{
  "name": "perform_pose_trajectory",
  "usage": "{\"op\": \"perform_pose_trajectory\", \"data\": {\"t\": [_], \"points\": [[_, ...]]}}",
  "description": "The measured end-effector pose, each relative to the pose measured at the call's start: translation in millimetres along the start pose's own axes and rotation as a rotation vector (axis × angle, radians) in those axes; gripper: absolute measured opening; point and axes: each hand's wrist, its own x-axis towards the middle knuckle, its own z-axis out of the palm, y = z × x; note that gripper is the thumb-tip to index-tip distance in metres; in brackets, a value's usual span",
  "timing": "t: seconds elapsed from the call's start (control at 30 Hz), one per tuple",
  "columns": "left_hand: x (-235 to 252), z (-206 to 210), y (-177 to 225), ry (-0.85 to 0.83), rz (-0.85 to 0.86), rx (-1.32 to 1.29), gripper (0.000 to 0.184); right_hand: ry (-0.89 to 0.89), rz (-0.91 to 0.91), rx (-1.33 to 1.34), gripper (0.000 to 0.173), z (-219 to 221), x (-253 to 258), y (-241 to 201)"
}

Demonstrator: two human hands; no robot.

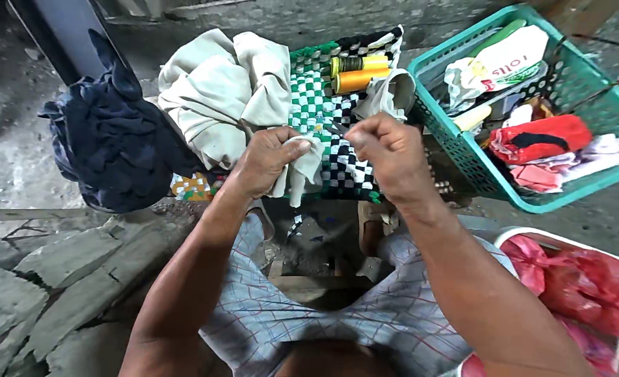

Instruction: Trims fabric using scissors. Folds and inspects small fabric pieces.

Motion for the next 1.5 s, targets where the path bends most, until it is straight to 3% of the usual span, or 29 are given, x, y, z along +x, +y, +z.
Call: {"op": "perform_pose_trajectory", "data": {"t": [0.07, 0.1, 0.2, 0.53, 0.67, 0.8, 1.0, 1.17, 1.3, 1.37, 1.5], "points": [[0.4, 8.3, 0.3, -0.067, -0.006, 0.050, 0.011, -0.102, 0.025, -0.060, 0.022, 8.4, -5.0, 1.1], [0.7, 10.7, 1.1, -0.087, 0.001, 0.096, 0.010, -0.125, 0.032, -0.088, 0.016, 11.3, -5.4, 3.6], [2.8, 8.9, 1.1, -0.054, 0.080, 0.264, 0.010, -0.082, 0.043, -0.140, 0.013, 5.4, -2.5, 3.4], [2.5, 11.1, -0.6, -0.029, 0.156, 0.246, 0.009, -0.079, 0.063, -0.106, 0.019, -5.9, -1.7, -0.3], [1.6, 16.3, -0.4, -0.028, 0.165, 0.323, 0.008, -0.092, 0.013, -0.146, 0.022, 0.9, -0.8, -1.7], [1.0, 19.3, -0.9, -0.058, 0.151, 0.344, 0.011, -0.023, -0.101, -0.237, 0.009, 7.6, -1.2, -3.4], [2.7, 20.1, 1.8, -0.153, 0.093, 0.375, 0.022, -0.027, -0.156, -0.234, 0.013, 5.5, -0.7, -2.1], [1.9, 25.4, -0.7, -0.027, 0.099, 0.307, 0.008, 0.010, -0.153, -0.148, 0.013, 6.9, -2.8, -2.0], [2.4, 28.2, -2.3, 0.056, 0.126, 0.369, 0.008, 0.009, -0.153, -0.028, 0.014, 8.1, -2.4, -3.2], [1.7, 29.2, 0.2, 0.039, 0.119, 0.393, 0.008, 0.014, -0.192, -0.121, 0.012, 8.3, -4.4, -4.0], [-9.0, 36.2, 4.5, -0.027, 0.118, 0.409, 0.007, 0.126, -0.371, -0.678, 0.018, 12.4, 9.2, 20.4]]}}
